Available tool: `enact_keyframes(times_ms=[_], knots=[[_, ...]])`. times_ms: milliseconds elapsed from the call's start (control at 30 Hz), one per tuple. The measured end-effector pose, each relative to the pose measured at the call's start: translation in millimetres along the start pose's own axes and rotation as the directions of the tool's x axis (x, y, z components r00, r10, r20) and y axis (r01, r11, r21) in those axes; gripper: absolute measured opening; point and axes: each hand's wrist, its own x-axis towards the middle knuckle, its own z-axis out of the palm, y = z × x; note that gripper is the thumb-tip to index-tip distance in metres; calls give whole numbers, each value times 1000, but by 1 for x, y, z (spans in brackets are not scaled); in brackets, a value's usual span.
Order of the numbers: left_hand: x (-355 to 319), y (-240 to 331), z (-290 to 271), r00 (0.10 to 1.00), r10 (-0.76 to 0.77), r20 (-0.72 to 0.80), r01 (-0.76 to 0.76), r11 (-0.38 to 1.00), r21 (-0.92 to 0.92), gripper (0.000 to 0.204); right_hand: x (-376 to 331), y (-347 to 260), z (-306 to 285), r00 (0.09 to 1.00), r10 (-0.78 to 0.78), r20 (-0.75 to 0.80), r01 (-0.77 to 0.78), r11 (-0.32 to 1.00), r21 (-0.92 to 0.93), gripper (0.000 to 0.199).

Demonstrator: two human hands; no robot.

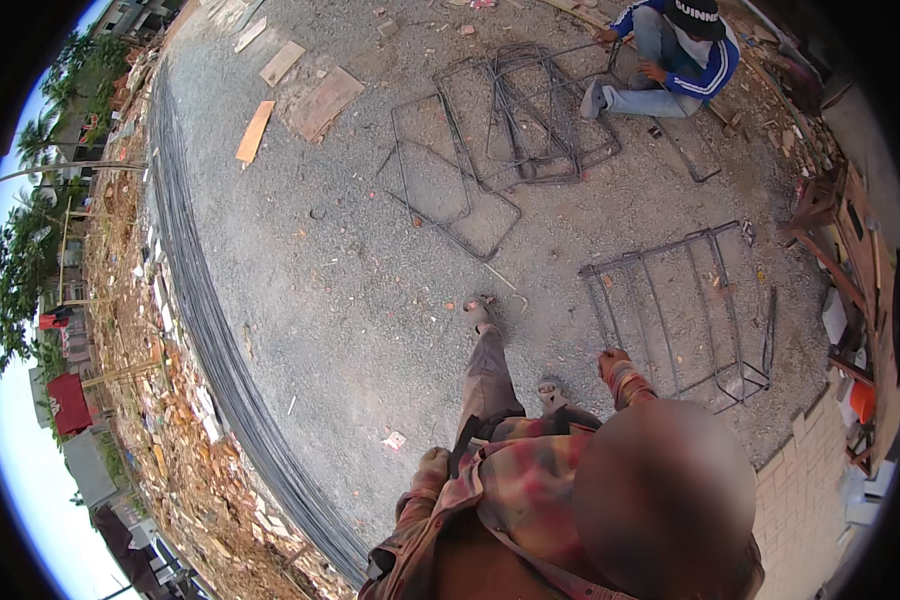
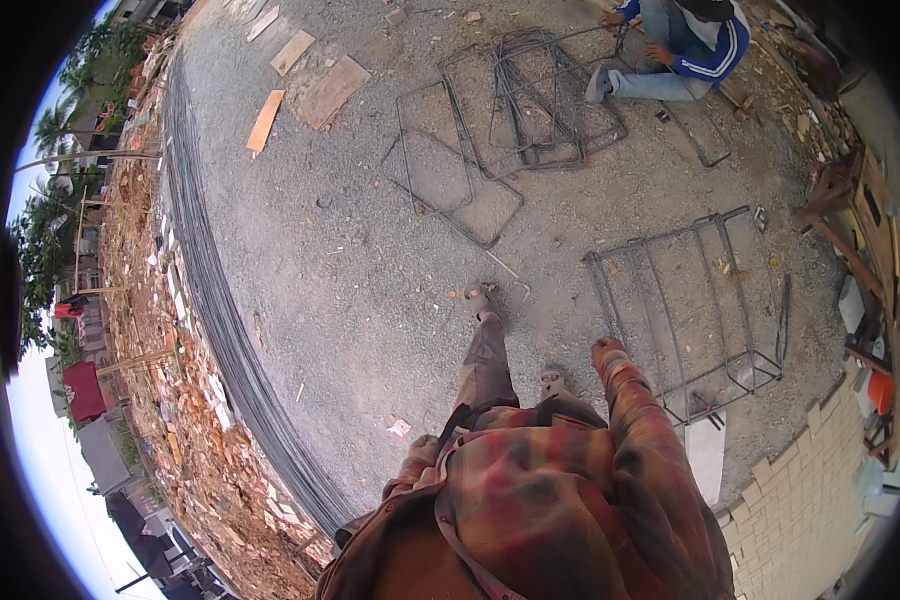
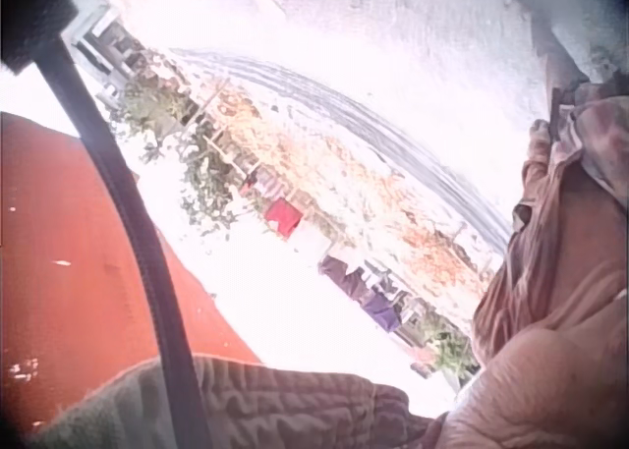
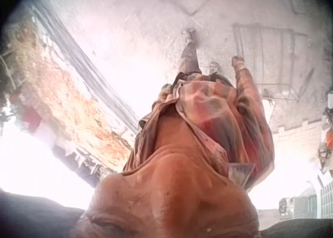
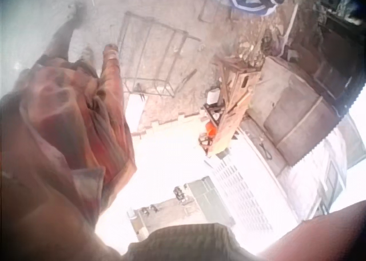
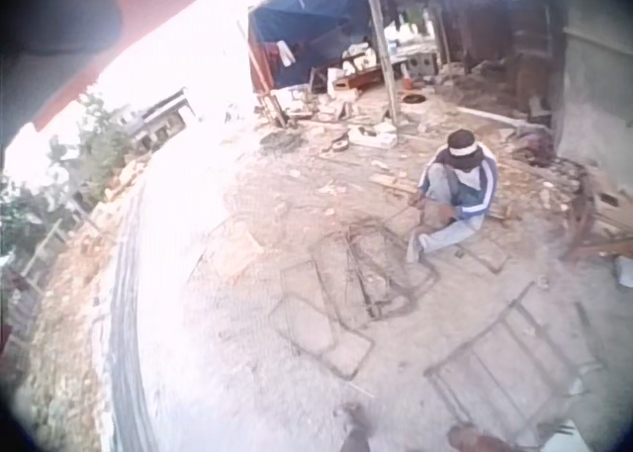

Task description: The person assembles a metal rebar cage by hand, using a wire-tying tool to secure the intersection points with thin wire. The person picks up pieces of rebar and positions them into a cage structure on the ground.

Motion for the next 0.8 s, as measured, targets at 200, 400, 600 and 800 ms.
enact_keyframes(times_ms=[200,400,600,800], knots=[[119,122,-72,993,55,102,-61,996,61,29,-23,47,-44,941,198,274,229,225,-947,27],[156,255,-100,964,180,196,-238,912,333,30,-9,-36,-9,917,351,193,-315,930,-191,17],[168,360,-96,992,102,73,-126,821,557,32,149,-215,-6,970,240,40,-242,941,235,15],[249,395,-49,936,351,11,-288,749,597,25,389,-279,-1,988,91,-123,-102,991,-83,27]])
